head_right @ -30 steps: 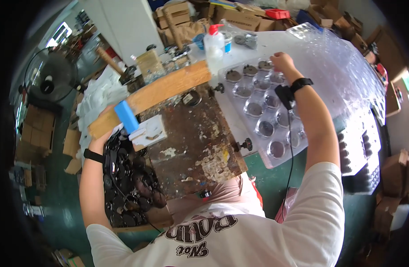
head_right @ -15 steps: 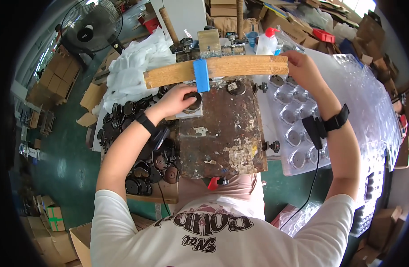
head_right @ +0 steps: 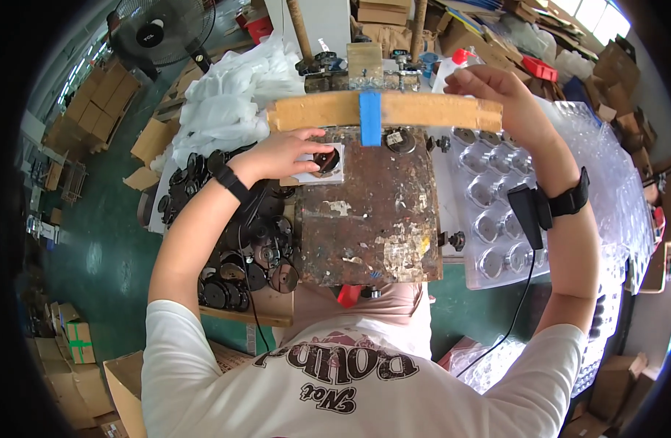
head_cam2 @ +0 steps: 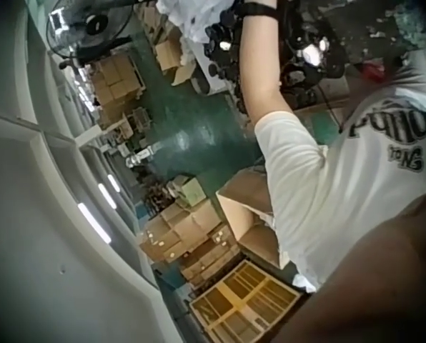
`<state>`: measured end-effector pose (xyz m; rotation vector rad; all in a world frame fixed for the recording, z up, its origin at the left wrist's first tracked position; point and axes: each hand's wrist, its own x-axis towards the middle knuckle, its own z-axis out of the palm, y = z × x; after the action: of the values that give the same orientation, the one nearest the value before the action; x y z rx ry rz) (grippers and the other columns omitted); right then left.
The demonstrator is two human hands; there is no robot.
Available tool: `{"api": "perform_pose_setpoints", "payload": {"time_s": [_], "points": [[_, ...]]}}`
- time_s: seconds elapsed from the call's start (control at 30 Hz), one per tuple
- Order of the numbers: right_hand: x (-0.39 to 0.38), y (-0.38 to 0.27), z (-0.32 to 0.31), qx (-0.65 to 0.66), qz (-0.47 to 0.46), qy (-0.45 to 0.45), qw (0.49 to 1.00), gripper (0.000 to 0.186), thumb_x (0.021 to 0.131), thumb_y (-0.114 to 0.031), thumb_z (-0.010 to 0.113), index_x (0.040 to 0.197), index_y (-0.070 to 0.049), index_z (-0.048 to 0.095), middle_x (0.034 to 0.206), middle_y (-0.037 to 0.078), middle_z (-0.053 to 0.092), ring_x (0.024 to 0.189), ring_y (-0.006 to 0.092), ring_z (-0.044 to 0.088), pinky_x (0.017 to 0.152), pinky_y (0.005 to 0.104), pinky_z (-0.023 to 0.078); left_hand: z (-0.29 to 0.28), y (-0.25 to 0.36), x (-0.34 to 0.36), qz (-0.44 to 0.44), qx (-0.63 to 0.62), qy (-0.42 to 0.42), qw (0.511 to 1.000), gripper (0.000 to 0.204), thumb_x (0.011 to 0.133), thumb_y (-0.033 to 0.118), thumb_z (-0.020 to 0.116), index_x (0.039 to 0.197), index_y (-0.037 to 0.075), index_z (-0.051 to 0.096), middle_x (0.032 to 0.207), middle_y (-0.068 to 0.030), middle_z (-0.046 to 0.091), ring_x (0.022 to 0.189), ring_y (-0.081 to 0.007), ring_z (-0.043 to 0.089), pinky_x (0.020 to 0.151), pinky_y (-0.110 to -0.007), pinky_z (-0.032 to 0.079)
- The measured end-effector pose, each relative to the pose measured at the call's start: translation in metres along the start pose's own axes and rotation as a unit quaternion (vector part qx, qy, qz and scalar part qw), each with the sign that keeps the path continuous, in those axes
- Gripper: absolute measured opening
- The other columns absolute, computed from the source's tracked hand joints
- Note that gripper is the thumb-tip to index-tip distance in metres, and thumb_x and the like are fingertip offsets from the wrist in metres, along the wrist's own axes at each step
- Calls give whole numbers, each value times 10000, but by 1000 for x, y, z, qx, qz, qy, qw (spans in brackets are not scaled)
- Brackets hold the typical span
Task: The person places a metal disc onto a template, lowers a screen frame, and applies ink with a squeegee. They then lift the screen, remove the disc, and place it into a plastic tray, repeating the process.
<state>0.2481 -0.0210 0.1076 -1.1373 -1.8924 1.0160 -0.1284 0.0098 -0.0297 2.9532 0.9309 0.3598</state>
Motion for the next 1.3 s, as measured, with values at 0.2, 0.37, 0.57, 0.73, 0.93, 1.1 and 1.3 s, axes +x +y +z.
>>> {"api": "perform_pose_setpoints", "payload": {"time_s": [0.2,0.37,0.57,0.73,0.93,1.1,1.3], "points": [[9,-2,10,-69,79,-167,980,263,905,-205,575,1087,-16,592,956,54,642,860,110,598,753,262,487,-36,45,-31,-198,-421,25,885,573,869,265,602,1354,59,375,1029,-87,617,877,-183,579,790,-271,464],[52,3,68,-258,-80,-83,959,263,827,-179,647,1056,-57,604,951,65,641,853,172,608,748,303,492,-15,81,-45,-243,-562,28,790,659,889,235,586,1405,28,232,929,-95,637,742,-135,580,701,-241,469],[82,25,114,-464,-117,-70,875,249,753,-163,677,976,-63,627,892,108,624,837,287,599,735,342,492,14,87,-48,-231,-451,-6,862,710,877,253,601,1417,37,194,899,-89,643,700,-145,569,655,-277,462],[56,15,139,-404,-157,-109,894,243,724,-147,680,941,-50,628,847,124,604,821,320,578,732,368,483,6,87,-50,-241,-428,-27,871,737,868,265,612,1422,43,181,897,-87,643,687,-160,564,643,-285,459],[8,4,147,-344,-194,-167,903,238,723,-141,685,929,-39,619,842,126,602,788,316,582,707,371,480,6,86,-49,-241,-434,-26,868,728,866,263,612,1419,41,193,891,-84,647,682,-165,568,640,-289,461],[44,-4,134,-361,-164,-180,900,244,730,-141,686,934,-26,615,851,133,605,761,319,583,695,361,483,6,87,-50,-239,-430,-13,871,711,868,257,613,1413,38,212,881,-87,650,691,-165,580,647,-289,468],[83,36,58,-286,-63,18,956,354,789,-170,676,1099,-23,592,928,71,642,767,131,617,698,276,505,-21,88,-43,-175,-485,43,856,638,901,240,576,1410,52,241,920,-83,649,734,-146,592,703,-278,488]]}}
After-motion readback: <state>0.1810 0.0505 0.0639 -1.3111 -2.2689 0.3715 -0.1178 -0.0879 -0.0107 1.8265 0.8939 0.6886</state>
